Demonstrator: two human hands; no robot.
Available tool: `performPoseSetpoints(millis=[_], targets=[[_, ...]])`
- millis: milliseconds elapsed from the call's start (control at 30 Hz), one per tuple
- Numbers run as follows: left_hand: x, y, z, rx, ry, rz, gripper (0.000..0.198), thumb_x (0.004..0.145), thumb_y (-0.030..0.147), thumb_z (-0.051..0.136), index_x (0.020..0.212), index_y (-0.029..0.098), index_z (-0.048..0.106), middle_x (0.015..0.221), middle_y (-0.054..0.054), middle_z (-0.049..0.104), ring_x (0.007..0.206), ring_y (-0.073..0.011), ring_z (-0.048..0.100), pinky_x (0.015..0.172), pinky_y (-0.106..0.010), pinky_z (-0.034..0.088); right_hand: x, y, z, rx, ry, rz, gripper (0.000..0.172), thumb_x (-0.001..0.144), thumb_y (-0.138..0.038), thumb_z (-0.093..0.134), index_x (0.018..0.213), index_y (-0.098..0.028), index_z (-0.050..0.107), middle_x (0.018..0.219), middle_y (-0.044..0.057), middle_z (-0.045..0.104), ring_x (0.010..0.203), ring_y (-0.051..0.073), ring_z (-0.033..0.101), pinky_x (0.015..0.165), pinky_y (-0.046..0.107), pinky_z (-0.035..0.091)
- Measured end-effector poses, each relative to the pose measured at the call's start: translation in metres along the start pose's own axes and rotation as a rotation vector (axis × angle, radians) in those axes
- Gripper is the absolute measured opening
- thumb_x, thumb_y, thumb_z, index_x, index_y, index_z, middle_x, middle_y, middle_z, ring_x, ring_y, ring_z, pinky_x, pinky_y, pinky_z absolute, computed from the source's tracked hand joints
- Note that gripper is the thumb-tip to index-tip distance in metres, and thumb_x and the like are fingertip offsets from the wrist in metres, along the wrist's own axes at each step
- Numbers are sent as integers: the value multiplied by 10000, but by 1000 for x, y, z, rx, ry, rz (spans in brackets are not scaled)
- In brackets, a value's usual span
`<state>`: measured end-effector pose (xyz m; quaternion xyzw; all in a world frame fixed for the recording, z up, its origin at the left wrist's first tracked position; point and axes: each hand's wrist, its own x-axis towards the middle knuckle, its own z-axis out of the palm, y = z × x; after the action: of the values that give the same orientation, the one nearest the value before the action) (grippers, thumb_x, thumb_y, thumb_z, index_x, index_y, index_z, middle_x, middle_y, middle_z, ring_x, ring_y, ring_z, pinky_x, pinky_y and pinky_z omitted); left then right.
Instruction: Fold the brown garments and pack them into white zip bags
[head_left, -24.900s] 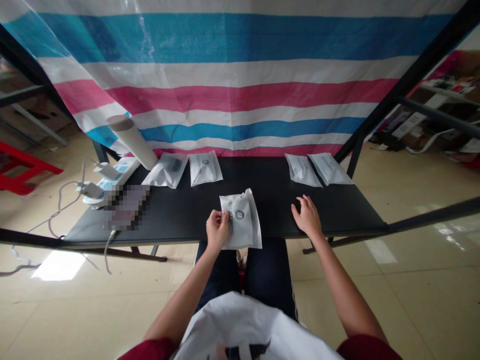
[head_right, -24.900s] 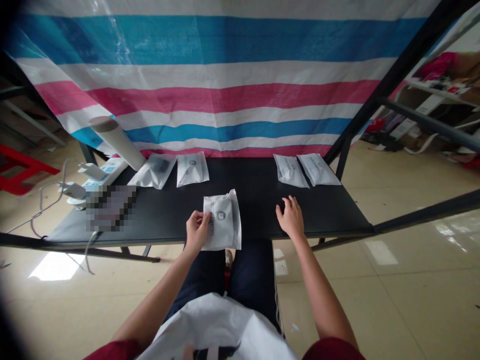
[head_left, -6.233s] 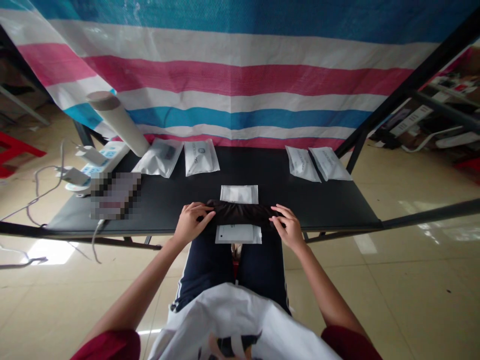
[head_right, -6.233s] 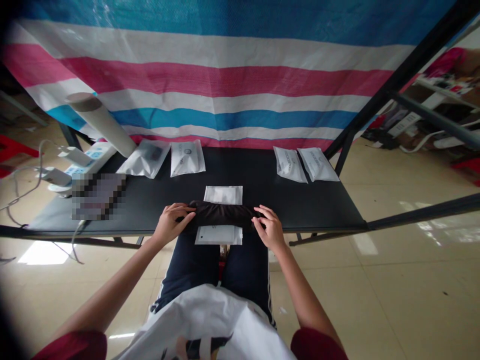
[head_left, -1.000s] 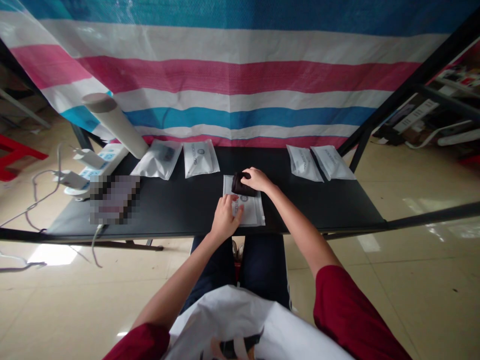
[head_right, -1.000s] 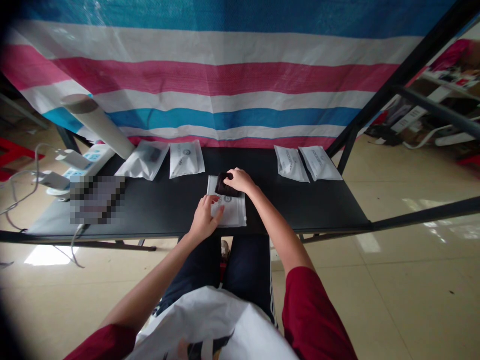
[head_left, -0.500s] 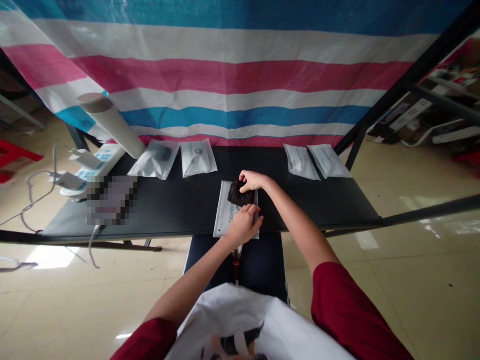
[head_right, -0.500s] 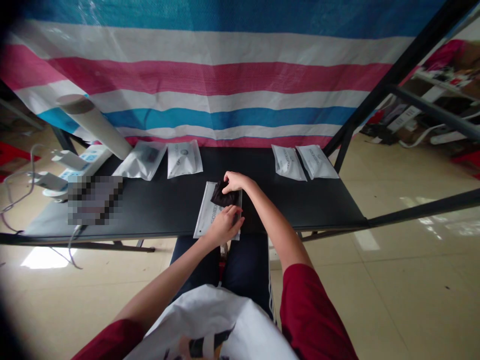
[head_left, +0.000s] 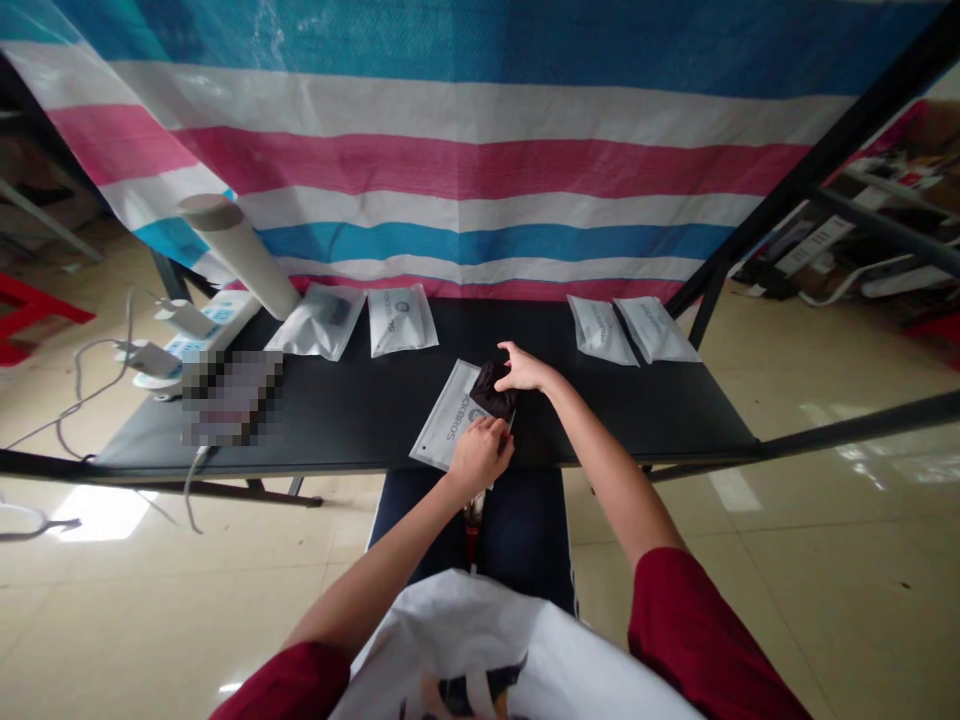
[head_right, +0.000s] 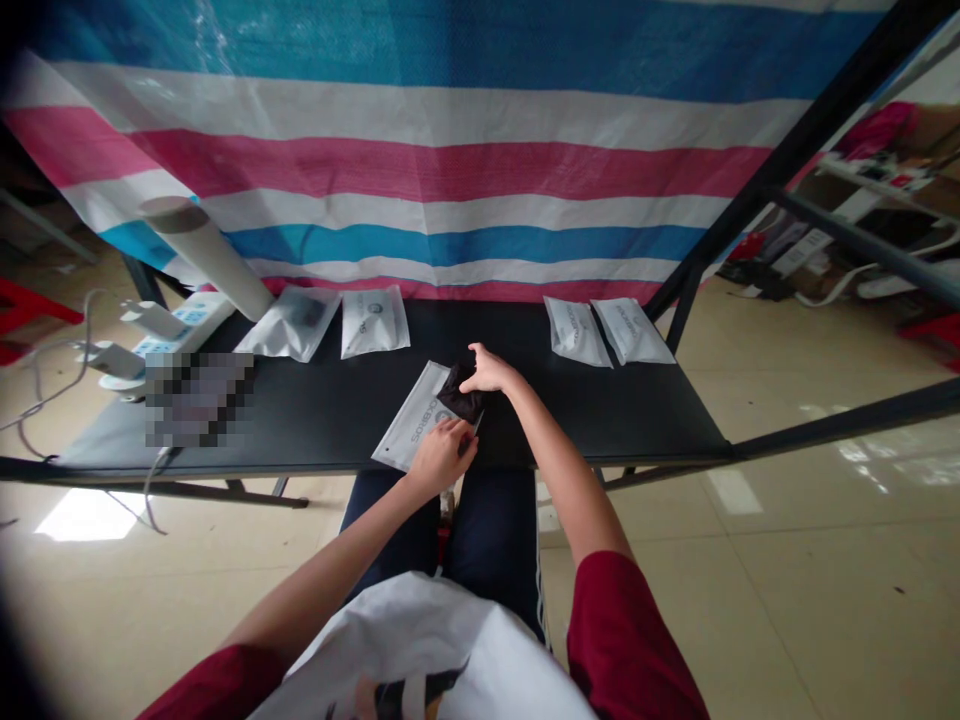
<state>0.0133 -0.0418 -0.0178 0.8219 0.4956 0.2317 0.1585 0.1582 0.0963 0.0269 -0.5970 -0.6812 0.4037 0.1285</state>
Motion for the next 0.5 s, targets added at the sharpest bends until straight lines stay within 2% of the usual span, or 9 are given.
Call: performPoseSetpoints(millis=[133,300,433,500], targets=[[-3,-6,-6,-11,23,1,107,879,249,538,780,210,550,775,-53,616,797,-210,589,748,-331,476,-8,30,-18,135,40,55,855,571,-131,786,1365,-133,470,1181,141,656,1019,236,654,882,347,512],[-4,-12,-15,-19,10,-7,91,867,237,539,790,201,572,762,-58,612,779,-211,596,741,-329,479,-25,59,-33,335,75,84,548,548,-127,788,1081,-140,664,961,82,732,860,212,674,771,316,534],[-1,-19,-21,-11,8,-34,109,867,218,517,773,198,568,735,-56,600,770,-213,600,733,-324,468,-44,63,-31,556,118,62,247,613,-251,748,825,-139,687,758,61,723,713,208,665,685,309,528],[2,-22,-23,-18,14,-66,130,869,212,504,749,199,552,718,-50,589,748,-205,596,707,-312,453,-55,56,-20,622,152,29,221,690,-344,675,793,-148,668,735,56,709,718,215,670,686,314,528]])
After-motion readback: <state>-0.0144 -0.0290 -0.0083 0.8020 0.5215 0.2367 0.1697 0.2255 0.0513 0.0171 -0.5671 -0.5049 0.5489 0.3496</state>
